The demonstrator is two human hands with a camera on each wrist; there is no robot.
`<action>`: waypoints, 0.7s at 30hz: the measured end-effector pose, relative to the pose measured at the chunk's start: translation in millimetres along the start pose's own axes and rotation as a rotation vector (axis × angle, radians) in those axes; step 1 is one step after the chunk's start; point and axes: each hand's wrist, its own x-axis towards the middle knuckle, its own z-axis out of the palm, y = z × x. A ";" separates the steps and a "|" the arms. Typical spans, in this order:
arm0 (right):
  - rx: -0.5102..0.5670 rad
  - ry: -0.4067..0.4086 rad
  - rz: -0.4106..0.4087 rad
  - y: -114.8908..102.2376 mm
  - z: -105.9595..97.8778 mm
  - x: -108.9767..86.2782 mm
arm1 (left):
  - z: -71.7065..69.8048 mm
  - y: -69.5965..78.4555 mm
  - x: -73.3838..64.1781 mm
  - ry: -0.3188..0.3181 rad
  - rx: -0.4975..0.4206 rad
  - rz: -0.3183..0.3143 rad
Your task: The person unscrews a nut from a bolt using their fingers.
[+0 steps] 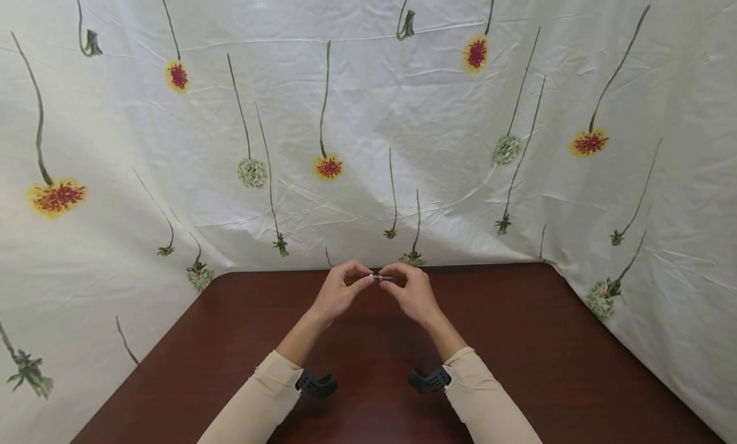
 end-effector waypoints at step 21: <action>-0.007 0.012 0.005 2.5 0.3 0.4 | -0.6 -1.0 0.2 -0.001 0.002 0.000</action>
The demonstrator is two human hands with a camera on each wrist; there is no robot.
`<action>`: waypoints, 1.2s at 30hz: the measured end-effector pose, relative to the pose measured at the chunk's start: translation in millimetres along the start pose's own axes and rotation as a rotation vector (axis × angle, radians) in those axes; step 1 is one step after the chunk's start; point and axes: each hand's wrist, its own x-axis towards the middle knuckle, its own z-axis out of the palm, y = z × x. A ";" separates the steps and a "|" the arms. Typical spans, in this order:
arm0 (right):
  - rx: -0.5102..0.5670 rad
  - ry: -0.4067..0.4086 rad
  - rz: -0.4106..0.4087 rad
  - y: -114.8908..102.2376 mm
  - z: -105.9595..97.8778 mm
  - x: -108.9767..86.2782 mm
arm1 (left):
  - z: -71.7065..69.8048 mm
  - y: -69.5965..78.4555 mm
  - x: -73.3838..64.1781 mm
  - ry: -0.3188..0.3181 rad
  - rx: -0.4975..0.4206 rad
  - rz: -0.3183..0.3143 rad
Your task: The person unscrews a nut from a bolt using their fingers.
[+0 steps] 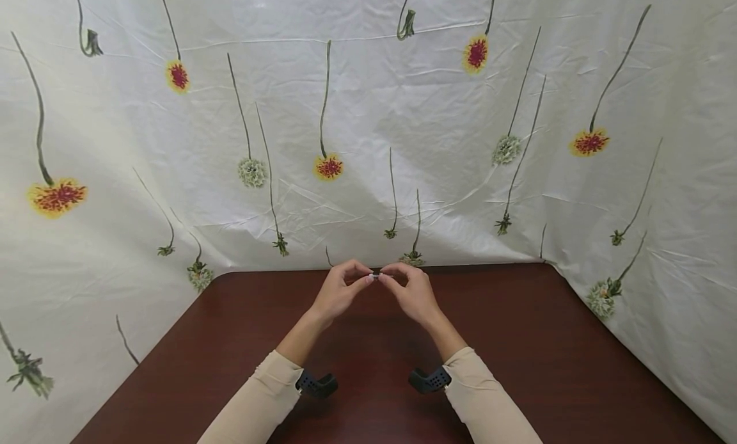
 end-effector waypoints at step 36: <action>-0.014 0.019 -0.119 -3.4 1.1 -0.1 | -1.1 4.7 0.0 0.008 -0.007 0.022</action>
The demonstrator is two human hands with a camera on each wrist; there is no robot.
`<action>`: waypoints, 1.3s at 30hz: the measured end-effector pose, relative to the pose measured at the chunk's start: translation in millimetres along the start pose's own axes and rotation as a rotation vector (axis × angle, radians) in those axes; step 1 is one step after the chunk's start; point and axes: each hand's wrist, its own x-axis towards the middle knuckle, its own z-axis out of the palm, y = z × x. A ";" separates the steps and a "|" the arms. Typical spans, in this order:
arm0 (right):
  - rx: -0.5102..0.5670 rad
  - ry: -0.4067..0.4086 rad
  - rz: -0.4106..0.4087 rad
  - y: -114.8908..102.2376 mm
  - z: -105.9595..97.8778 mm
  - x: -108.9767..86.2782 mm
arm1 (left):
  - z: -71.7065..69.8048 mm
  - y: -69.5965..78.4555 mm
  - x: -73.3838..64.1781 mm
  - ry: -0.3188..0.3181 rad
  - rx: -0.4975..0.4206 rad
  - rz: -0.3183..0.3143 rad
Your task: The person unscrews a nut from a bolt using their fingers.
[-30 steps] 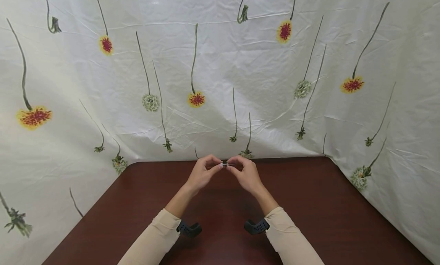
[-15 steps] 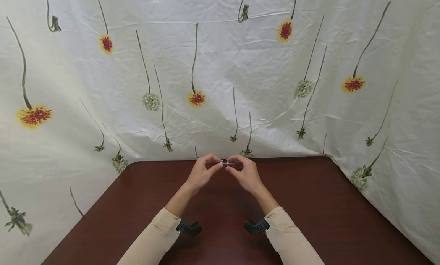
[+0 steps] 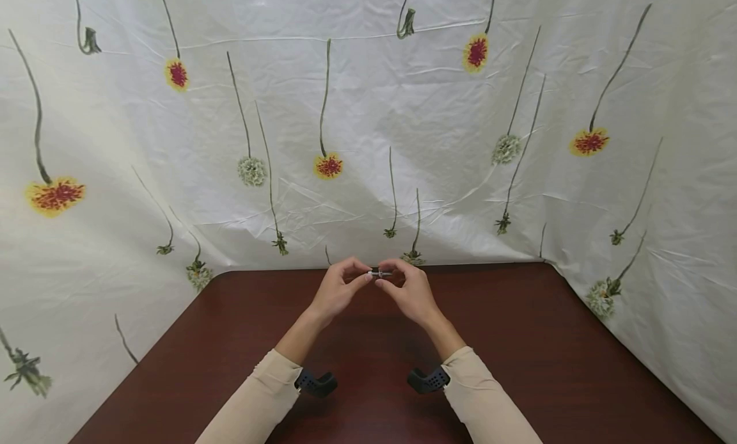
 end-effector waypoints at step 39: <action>0.014 0.001 0.007 -3.5 -1.3 1.5 | -2.2 38.5 -6.9 0.003 -0.042 0.023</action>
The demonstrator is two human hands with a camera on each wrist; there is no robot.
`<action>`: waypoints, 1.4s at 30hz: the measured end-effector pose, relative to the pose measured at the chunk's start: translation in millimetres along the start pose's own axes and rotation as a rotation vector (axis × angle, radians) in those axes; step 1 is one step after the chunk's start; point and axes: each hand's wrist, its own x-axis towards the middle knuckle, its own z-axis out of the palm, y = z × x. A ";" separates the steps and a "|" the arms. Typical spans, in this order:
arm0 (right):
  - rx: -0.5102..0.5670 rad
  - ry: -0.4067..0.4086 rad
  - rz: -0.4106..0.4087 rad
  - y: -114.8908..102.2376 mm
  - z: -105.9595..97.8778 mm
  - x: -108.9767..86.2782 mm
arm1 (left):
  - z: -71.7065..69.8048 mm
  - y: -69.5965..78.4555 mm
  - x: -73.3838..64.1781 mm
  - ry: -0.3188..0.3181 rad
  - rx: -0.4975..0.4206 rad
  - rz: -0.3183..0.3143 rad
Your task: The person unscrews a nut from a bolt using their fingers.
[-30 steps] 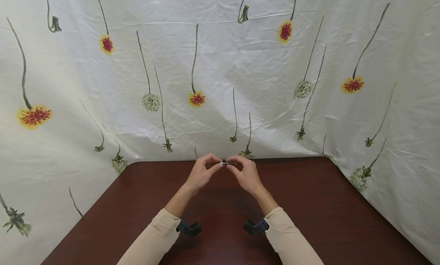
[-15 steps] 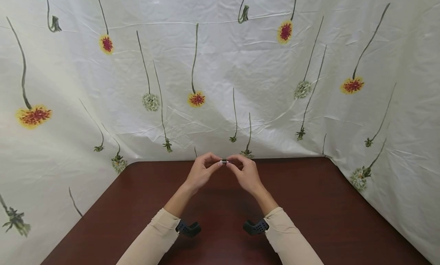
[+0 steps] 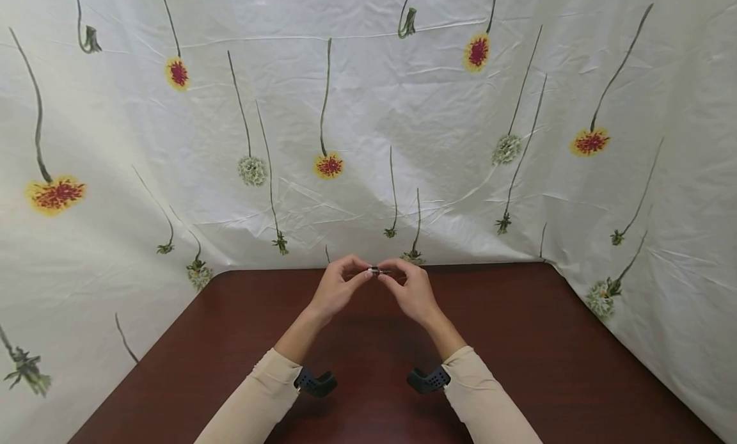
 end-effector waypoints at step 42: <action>-0.016 0.035 0.007 -2.7 3.6 -0.5 | -2.0 -31.3 7.8 0.027 0.028 -0.012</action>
